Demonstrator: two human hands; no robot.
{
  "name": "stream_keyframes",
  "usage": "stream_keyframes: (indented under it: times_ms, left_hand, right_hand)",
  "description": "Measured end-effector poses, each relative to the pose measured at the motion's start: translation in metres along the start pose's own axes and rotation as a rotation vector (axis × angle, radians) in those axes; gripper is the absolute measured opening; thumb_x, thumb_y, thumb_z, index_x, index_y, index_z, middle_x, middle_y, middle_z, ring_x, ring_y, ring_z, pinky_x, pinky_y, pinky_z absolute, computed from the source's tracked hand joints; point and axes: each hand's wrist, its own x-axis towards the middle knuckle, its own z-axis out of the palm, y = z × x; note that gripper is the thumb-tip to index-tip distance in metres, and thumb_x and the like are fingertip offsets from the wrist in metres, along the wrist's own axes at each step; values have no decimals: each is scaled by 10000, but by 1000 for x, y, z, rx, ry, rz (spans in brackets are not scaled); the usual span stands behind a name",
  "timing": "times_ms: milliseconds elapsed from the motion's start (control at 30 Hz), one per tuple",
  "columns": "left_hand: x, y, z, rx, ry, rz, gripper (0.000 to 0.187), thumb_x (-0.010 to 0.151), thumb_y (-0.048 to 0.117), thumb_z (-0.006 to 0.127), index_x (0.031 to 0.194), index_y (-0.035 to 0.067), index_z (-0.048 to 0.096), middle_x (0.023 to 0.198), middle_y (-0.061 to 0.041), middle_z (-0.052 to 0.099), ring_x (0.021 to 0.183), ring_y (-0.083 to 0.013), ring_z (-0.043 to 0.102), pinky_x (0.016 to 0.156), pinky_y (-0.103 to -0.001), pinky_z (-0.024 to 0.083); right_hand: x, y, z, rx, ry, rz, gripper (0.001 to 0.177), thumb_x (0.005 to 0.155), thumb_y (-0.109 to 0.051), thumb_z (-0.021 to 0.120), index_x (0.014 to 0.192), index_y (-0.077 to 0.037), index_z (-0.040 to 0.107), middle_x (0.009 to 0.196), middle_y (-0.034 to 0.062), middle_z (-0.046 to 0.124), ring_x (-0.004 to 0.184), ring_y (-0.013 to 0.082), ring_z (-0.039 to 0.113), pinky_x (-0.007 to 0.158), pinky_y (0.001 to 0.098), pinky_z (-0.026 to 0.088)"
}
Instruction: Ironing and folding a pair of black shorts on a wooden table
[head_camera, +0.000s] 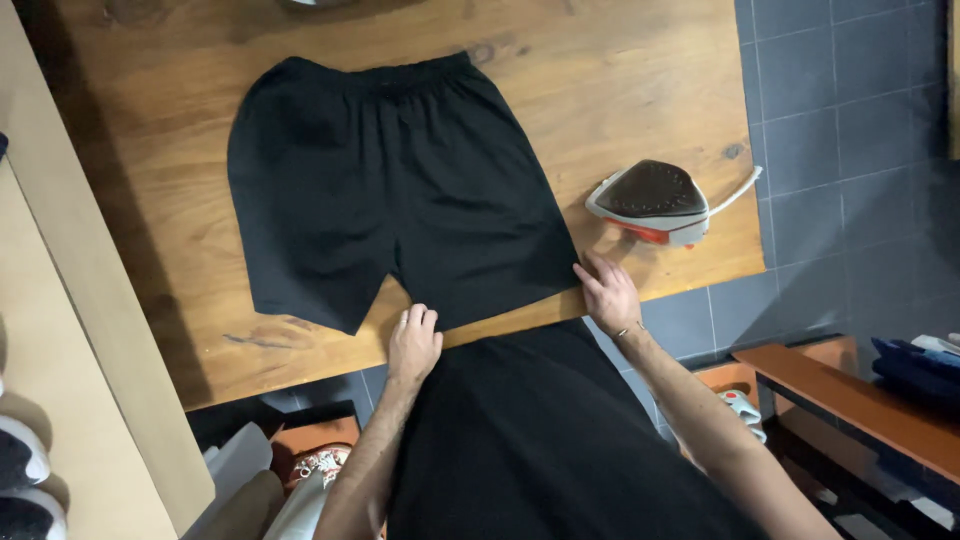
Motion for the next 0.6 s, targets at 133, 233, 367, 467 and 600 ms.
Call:
stream_keyframes:
  times_ms: [133,233,367,467,600]
  left_hand:
    - [-3,0,15,19,-27,30,338,774,302,752,1077,213,632,1105,-18,612,988,-260,682,822,-356,592]
    - [-7,2,29,-15,-40,83,375,778,307,767,1116,240,620,1102,-1,605,1001,-248,685,831,-340,598]
    - [-1,17,17,-109,-13,82,321,839,258,704,1148,221,622,1089,-28,591,965,-266,702,812,-356,611]
    - [0,25,0,-148,-53,78,288,827,171,680,1107,190,618,1068,-53,582,964,-302,701,811,-382,619]
    - [6,30,3,-185,-159,62,253,776,167,701,999,206,588,987,-12,562,967,-276,694,802,-376,624]
  right_hand:
    - [4,0,-10,55,64,28,352,848,-124,699,1168,-247,774,1275,88,689,1142,303,684,979,403,554]
    - [0,3,-9,9,55,76,323,812,-136,716,1109,-241,784,1225,64,695,1146,279,686,976,356,571]
    - [-8,18,2,19,26,196,224,773,-194,766,993,-230,777,1092,22,712,1060,243,709,908,322,601]
    - [-22,25,13,-46,-7,304,172,740,-258,789,901,-235,732,994,-29,687,997,185,698,838,283,598]
    - [-26,28,18,-52,-9,397,164,697,-252,796,797,-190,682,965,-6,675,943,207,679,788,309,582]
